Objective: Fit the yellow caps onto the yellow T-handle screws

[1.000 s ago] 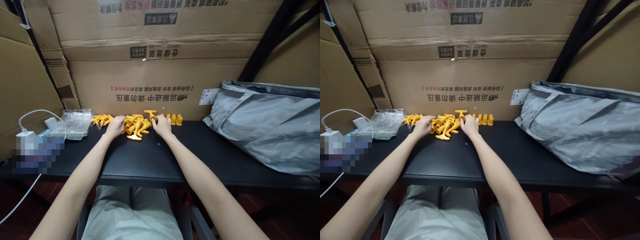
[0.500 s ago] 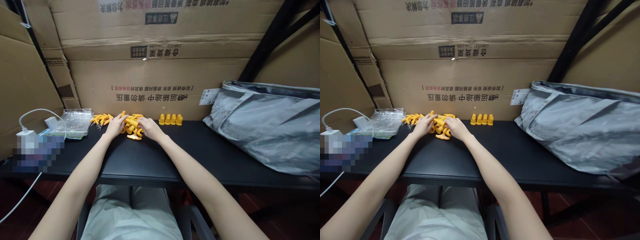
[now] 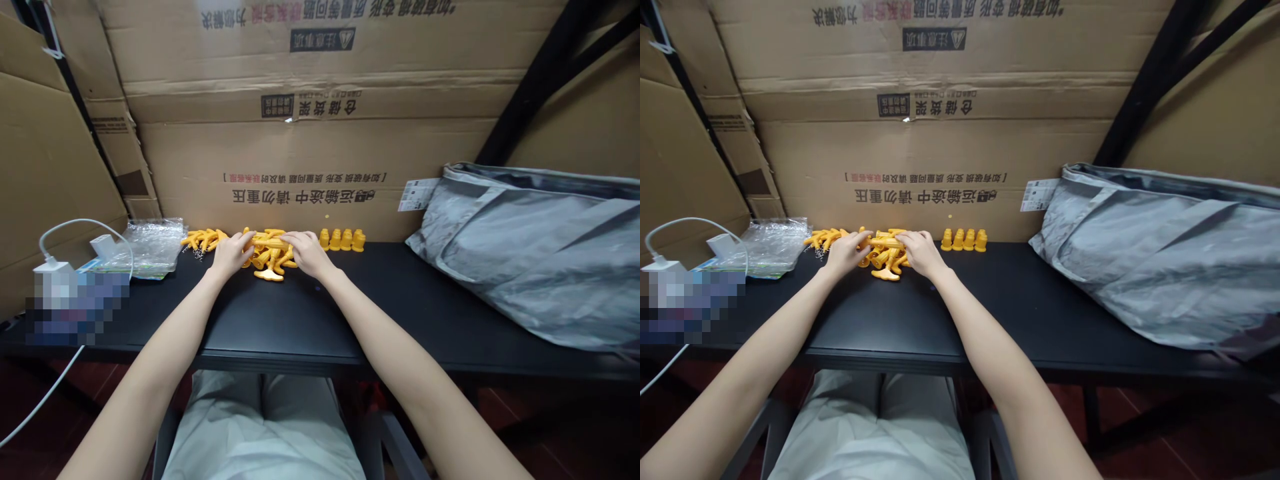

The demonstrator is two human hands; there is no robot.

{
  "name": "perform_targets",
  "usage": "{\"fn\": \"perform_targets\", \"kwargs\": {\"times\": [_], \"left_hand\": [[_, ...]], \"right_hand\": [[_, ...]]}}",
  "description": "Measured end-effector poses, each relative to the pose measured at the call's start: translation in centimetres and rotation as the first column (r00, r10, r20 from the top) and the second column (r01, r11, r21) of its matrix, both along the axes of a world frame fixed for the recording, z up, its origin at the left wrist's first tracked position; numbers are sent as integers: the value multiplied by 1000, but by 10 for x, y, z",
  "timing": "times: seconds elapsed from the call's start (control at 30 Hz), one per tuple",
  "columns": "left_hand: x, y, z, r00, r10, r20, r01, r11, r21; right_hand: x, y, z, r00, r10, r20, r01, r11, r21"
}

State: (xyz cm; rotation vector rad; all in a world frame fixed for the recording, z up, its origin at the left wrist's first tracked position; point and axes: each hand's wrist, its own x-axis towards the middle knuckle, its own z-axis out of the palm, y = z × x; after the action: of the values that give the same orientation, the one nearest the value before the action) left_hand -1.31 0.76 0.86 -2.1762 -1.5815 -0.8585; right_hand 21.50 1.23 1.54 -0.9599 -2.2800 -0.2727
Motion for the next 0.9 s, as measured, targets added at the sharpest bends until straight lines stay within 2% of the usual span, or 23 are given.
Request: {"fn": "perform_targets", "kwargs": {"times": [0.13,0.33,0.43,0.63,0.73,0.9], "left_hand": [[3,-2,0,998,4,-64,-2,1000,20],[9,-5,0,990,-78,-121,83,996,32],[11,-4,0,991,-95,-99,97,995,17],[14,-4,2,996,-83,33,85,994,-70],[14,-5,4,997,-67,41,71,992,-103],[11,-6,3,998,-63,11,64,991,-115]], "right_hand": [[-3,-6,0,1000,-14,-13,14,1000,8],[-5,-2,-7,988,-112,109,115,993,-22],[-5,0,-7,982,-135,135,136,991,-3],[-9,-7,2,968,-204,143,188,975,119],[-9,-7,2,972,-188,144,170,977,129],[-7,-5,-4,977,-137,162,127,989,69]]}}
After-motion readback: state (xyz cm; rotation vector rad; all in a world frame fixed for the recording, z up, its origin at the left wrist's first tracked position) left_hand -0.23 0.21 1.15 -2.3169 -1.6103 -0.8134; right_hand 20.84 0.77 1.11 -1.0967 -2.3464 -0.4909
